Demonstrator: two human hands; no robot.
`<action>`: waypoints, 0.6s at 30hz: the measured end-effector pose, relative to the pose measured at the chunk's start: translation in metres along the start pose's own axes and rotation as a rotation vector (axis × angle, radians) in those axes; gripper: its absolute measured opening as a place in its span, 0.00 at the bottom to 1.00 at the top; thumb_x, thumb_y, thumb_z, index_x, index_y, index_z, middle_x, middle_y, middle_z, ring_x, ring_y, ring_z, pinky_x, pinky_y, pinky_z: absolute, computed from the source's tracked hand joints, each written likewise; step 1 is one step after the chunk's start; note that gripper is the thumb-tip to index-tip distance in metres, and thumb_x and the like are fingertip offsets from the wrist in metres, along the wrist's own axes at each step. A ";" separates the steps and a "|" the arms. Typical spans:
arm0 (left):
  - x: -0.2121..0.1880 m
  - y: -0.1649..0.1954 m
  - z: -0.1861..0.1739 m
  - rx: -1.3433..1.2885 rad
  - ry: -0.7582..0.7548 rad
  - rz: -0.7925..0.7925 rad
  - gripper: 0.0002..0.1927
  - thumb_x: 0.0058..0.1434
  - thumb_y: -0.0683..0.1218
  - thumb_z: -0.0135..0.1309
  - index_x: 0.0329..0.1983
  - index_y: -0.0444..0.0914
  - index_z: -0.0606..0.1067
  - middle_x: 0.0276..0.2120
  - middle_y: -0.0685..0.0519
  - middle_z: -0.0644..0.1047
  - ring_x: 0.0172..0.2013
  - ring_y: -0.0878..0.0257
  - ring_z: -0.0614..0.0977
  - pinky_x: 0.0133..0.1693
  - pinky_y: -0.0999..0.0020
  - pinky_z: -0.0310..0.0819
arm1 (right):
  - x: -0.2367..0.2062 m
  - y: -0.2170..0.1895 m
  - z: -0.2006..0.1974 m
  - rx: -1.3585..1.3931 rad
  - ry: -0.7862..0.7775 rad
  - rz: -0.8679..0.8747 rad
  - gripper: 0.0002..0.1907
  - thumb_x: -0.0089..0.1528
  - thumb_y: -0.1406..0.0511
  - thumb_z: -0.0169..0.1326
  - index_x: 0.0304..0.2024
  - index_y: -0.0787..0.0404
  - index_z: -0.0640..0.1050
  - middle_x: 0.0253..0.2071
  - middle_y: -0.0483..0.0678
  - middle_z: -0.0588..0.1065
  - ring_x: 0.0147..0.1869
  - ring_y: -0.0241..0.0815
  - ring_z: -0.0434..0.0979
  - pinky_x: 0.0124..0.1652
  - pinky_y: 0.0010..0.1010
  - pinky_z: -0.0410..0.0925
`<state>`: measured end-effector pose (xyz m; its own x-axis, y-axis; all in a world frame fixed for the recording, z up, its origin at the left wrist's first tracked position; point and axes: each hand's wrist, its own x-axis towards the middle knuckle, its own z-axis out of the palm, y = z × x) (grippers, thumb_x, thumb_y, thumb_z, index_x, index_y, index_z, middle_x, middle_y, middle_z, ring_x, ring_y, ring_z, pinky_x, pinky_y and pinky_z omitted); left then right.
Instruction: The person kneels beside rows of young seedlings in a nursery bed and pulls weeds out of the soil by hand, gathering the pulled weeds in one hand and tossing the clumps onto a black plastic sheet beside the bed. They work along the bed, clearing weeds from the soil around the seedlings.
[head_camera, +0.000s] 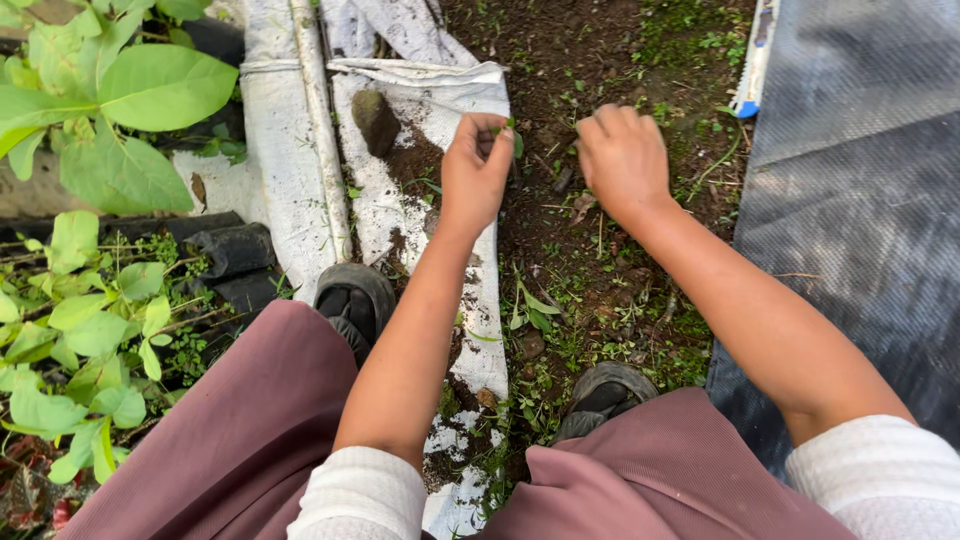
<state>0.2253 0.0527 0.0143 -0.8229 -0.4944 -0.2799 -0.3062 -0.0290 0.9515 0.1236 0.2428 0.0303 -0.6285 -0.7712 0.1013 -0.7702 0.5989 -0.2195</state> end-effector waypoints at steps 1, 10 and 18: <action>-0.006 0.002 -0.002 0.054 0.009 -0.008 0.09 0.68 0.44 0.54 0.46 0.34 0.73 0.35 0.56 0.78 0.35 0.71 0.77 0.40 0.73 0.75 | -0.001 0.000 0.002 0.092 0.030 0.023 0.05 0.66 0.66 0.58 0.43 0.58 0.77 0.43 0.48 0.75 0.49 0.48 0.74 0.49 0.38 0.64; -0.033 0.013 0.012 0.379 -0.072 0.067 0.08 0.65 0.41 0.55 0.45 0.35 0.74 0.39 0.47 0.77 0.34 0.58 0.80 0.38 0.65 0.75 | -0.019 -0.003 -0.035 1.072 -0.097 0.748 0.06 0.72 0.66 0.44 0.50 0.59 0.68 0.41 0.49 0.74 0.40 0.45 0.80 0.40 0.41 0.72; -0.039 0.000 0.041 0.583 -0.175 0.408 0.10 0.61 0.41 0.56 0.46 0.38 0.73 0.44 0.46 0.75 0.44 0.47 0.80 0.46 0.55 0.76 | -0.057 -0.027 -0.031 0.010 0.038 -0.178 0.18 0.51 0.62 0.56 0.43 0.64 0.77 0.45 0.53 0.75 0.43 0.52 0.76 0.38 0.43 0.69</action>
<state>0.2380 0.1079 0.0198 -0.9754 -0.2194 0.0195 -0.1236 0.6189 0.7757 0.1765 0.2775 0.0607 -0.4860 -0.8560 0.1763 -0.8687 0.4510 -0.2049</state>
